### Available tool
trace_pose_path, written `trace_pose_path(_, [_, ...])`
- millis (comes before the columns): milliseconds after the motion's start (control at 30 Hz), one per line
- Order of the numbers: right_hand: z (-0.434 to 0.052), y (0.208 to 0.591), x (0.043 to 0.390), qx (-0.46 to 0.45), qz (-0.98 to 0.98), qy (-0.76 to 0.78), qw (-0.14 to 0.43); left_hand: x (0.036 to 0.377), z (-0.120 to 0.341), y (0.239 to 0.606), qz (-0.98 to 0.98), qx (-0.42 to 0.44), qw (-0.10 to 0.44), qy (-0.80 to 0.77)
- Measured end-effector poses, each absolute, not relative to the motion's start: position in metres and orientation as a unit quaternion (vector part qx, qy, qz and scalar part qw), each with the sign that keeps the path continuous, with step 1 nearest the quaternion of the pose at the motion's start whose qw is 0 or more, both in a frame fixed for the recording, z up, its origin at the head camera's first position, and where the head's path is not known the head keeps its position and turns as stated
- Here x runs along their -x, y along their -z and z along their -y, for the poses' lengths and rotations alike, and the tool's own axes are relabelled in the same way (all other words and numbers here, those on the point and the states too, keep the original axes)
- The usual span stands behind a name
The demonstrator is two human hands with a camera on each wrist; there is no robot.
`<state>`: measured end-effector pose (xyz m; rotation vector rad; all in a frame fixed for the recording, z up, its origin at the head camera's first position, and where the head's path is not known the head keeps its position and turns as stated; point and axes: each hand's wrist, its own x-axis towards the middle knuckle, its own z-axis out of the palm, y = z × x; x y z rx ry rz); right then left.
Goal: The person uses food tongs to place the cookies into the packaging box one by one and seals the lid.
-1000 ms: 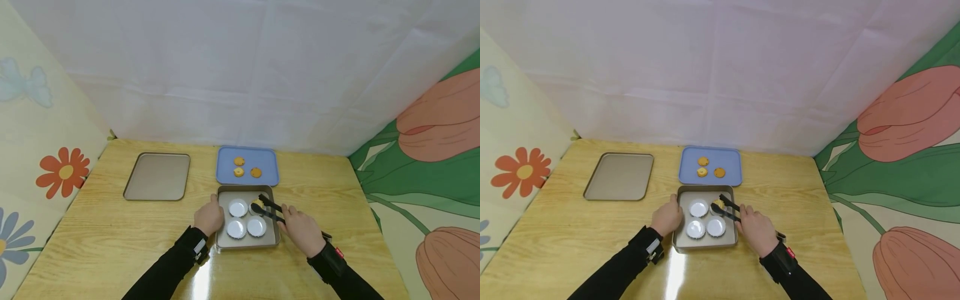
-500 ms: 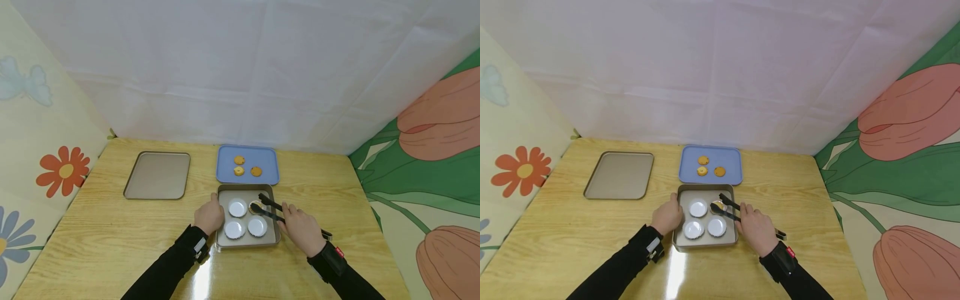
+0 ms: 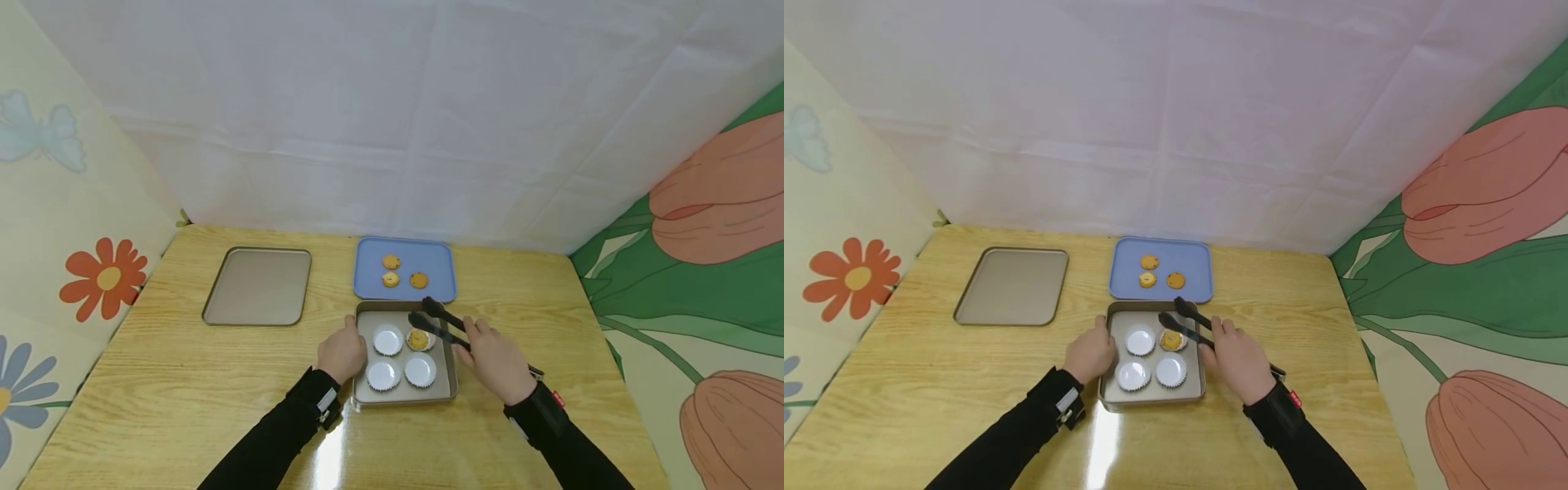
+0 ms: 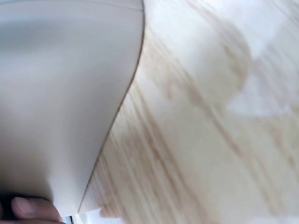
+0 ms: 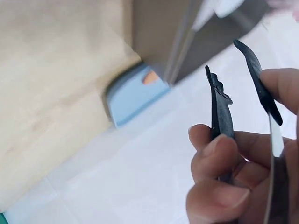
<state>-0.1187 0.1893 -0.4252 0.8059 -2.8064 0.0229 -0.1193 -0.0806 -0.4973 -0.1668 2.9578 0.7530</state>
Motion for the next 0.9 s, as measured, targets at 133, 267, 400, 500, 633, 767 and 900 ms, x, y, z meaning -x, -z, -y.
trace_pose_path(133, [-0.188, 0.414, 0.145, -0.271, 0.954, -0.039, 0.124, 0.119, 0.081, 0.495, -0.966, 0.059, 0.045, -0.249])
trace_pose_path(267, [-0.184, 0.409, 0.175, -0.264, 0.955, -0.043, 0.125, 0.119, 0.081, 0.496, -0.965, 0.066, 0.046, -0.249])
trace_pose_path(400, [-0.178, 0.410, 0.199, -0.245, 0.965, -0.032, 0.091, 0.118, 0.079, 0.498, -0.965, 0.067, 0.049, -0.249])
trace_pose_path(500, [-0.173, 0.417, 0.212, -0.231, 0.971, -0.016, 0.060, 0.118, 0.079, 0.500, -0.966, 0.065, 0.046, -0.247])
trace_pose_path(633, [-0.168, 0.429, 0.223, -0.230, 0.972, 0.015, 0.052, 0.118, 0.079, 0.501, -0.967, 0.065, 0.040, -0.242])
trace_pose_path(767, [-0.166, 0.436, 0.226, -0.239, 0.968, 0.031, 0.067, 0.117, 0.078, 0.500, -0.967, 0.064, 0.038, -0.242])
trace_pose_path(900, [-0.165, 0.442, 0.228, -0.247, 0.965, 0.037, 0.083, 0.117, 0.078, 0.499, -0.968, 0.060, 0.036, -0.243])
